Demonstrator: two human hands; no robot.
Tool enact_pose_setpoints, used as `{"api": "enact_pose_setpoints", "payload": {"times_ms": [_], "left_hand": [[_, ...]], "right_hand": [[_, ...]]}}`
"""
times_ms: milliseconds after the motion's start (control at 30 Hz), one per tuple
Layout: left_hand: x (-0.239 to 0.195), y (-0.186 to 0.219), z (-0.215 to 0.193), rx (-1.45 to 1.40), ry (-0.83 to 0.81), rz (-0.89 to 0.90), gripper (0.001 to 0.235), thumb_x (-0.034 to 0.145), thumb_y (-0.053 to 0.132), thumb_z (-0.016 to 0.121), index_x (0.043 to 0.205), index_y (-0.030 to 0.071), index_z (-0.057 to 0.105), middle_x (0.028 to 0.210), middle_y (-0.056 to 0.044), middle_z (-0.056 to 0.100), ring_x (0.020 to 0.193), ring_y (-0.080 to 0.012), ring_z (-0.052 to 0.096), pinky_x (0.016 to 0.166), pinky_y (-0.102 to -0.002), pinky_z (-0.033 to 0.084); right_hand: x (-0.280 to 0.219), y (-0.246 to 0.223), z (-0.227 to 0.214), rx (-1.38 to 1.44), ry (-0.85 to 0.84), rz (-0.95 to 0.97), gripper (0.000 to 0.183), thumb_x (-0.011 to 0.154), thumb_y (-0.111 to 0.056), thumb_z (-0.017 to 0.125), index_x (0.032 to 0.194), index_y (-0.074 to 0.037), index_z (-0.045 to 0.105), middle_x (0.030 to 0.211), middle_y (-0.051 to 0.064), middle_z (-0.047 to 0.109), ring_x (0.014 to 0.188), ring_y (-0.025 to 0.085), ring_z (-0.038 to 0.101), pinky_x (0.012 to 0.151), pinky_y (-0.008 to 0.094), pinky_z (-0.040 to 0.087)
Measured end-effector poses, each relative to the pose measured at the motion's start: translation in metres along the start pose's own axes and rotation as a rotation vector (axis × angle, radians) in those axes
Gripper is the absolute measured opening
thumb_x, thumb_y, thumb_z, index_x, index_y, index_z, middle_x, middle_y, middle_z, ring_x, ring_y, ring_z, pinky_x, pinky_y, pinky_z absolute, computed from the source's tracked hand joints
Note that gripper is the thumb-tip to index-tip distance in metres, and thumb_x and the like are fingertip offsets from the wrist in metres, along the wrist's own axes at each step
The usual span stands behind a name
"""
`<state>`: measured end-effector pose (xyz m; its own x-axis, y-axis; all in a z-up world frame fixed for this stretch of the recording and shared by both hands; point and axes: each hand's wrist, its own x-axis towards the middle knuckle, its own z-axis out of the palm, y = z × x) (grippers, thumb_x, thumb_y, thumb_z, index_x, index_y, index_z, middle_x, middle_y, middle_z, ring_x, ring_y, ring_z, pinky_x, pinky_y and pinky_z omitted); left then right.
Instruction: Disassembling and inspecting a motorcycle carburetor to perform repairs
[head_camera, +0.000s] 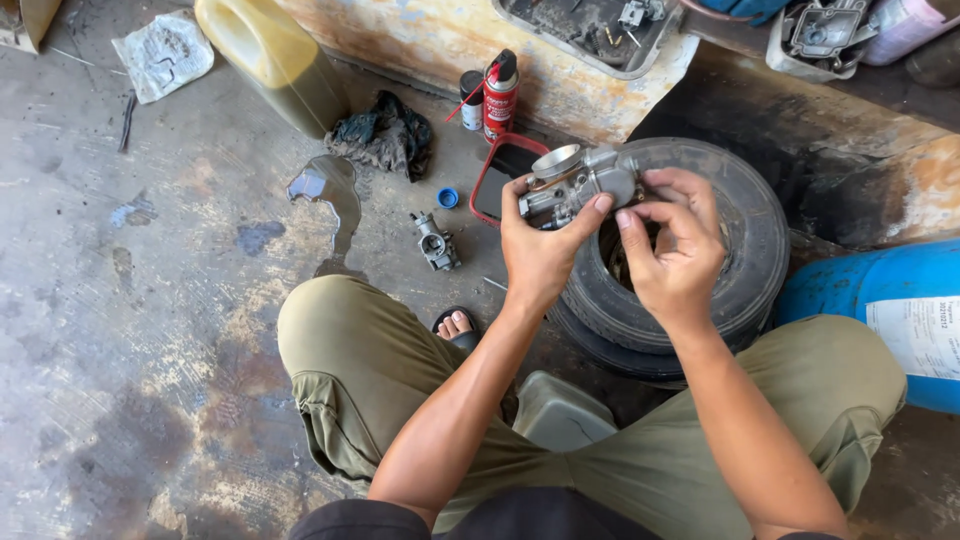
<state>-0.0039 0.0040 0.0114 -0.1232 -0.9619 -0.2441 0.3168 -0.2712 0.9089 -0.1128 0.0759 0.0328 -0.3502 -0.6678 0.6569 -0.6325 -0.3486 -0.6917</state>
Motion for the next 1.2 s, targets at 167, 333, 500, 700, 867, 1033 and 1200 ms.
{"api": "enact_pose_setpoints", "payload": {"times_ms": [167, 333, 500, 700, 867, 1033, 1200], "left_hand": [[-0.002, 0.004, 0.003, -0.025, -0.003, -0.013, 0.084, 0.052, 0.034, 0.099, 0.119, 0.006, 0.058, 0.094, -0.012, 0.066, 0.085, -0.0173, 0.066, 0.070, -0.030, 0.058], [-0.002, -0.003, 0.000, -0.048, -0.006, -0.023, 0.085, 0.053, 0.036, 0.098, 0.119, 0.004, 0.056, 0.094, -0.012, 0.066, 0.086, -0.0170, 0.066, 0.069, -0.030, 0.058], [0.005, -0.009, -0.002, -0.093, -0.012, -0.008, 0.084, 0.057, 0.035, 0.098, 0.121, 0.002, 0.054, 0.096, -0.013, 0.064, 0.088, -0.0181, 0.065, 0.068, -0.029, 0.059], [0.009, -0.001, -0.005, -0.100, 0.014, 0.030, 0.084, 0.058, 0.033, 0.098, 0.121, 0.003, 0.052, 0.095, -0.012, 0.063, 0.086, -0.0164, 0.065, 0.068, -0.029, 0.059], [0.015, -0.007, -0.009, -0.149, 0.066, 0.049, 0.080, 0.059, 0.027, 0.098, 0.120, 0.003, 0.053, 0.092, -0.010, 0.065, 0.083, -0.0147, 0.067, 0.066, -0.025, 0.060], [0.027, -0.010, -0.015, -0.180, 0.134, 0.095, 0.079, 0.058, 0.025, 0.099, 0.119, 0.002, 0.054, 0.089, -0.009, 0.066, 0.081, -0.0120, 0.066, 0.067, -0.023, 0.057], [0.039, 0.009, -0.027, -0.108, 0.205, 0.220, 0.079, 0.061, 0.033, 0.098, 0.120, 0.004, 0.053, 0.096, -0.008, 0.063, 0.087, -0.0131, 0.061, 0.073, -0.028, 0.055]], "right_hand": [[0.003, 0.001, -0.001, -0.062, -0.007, -0.082, 0.015, 0.098, 0.004, 0.077, 0.094, 0.013, 0.067, 0.122, 0.029, 0.058, 0.109, 0.044, 0.070, 0.090, 0.044, 0.057], [0.002, 0.005, 0.003, -0.081, -0.007, -0.110, 0.016, 0.099, 0.005, 0.079, 0.092, 0.013, 0.066, 0.120, 0.030, 0.059, 0.107, 0.045, 0.071, 0.088, 0.045, 0.058], [0.005, 0.005, 0.011, 0.002, -0.008, -0.098, 0.012, 0.100, 0.005, 0.073, 0.093, 0.013, 0.067, 0.122, 0.029, 0.057, 0.111, 0.044, 0.069, 0.090, 0.045, 0.057], [0.009, 0.007, 0.020, 0.010, -0.009, -0.116, 0.017, 0.099, 0.004, 0.077, 0.091, 0.013, 0.065, 0.120, 0.030, 0.058, 0.109, 0.046, 0.070, 0.087, 0.046, 0.058], [0.012, 0.013, 0.032, 0.042, -0.009, -0.140, 0.017, 0.101, 0.003, 0.076, 0.094, 0.014, 0.064, 0.118, 0.030, 0.059, 0.109, 0.048, 0.070, 0.088, 0.046, 0.058], [0.020, 0.019, 0.046, -0.013, -0.019, -0.197, 0.028, 0.103, -0.009, 0.077, 0.089, 0.010, 0.062, 0.113, 0.027, 0.060, 0.105, 0.048, 0.070, 0.089, 0.049, 0.058], [-0.004, 0.051, 0.082, 0.089, 0.035, 0.118, 0.044, 0.115, -0.038, 0.044, 0.095, -0.004, 0.065, 0.092, 0.015, 0.067, 0.075, 0.025, 0.069, 0.070, 0.036, 0.054]]}}
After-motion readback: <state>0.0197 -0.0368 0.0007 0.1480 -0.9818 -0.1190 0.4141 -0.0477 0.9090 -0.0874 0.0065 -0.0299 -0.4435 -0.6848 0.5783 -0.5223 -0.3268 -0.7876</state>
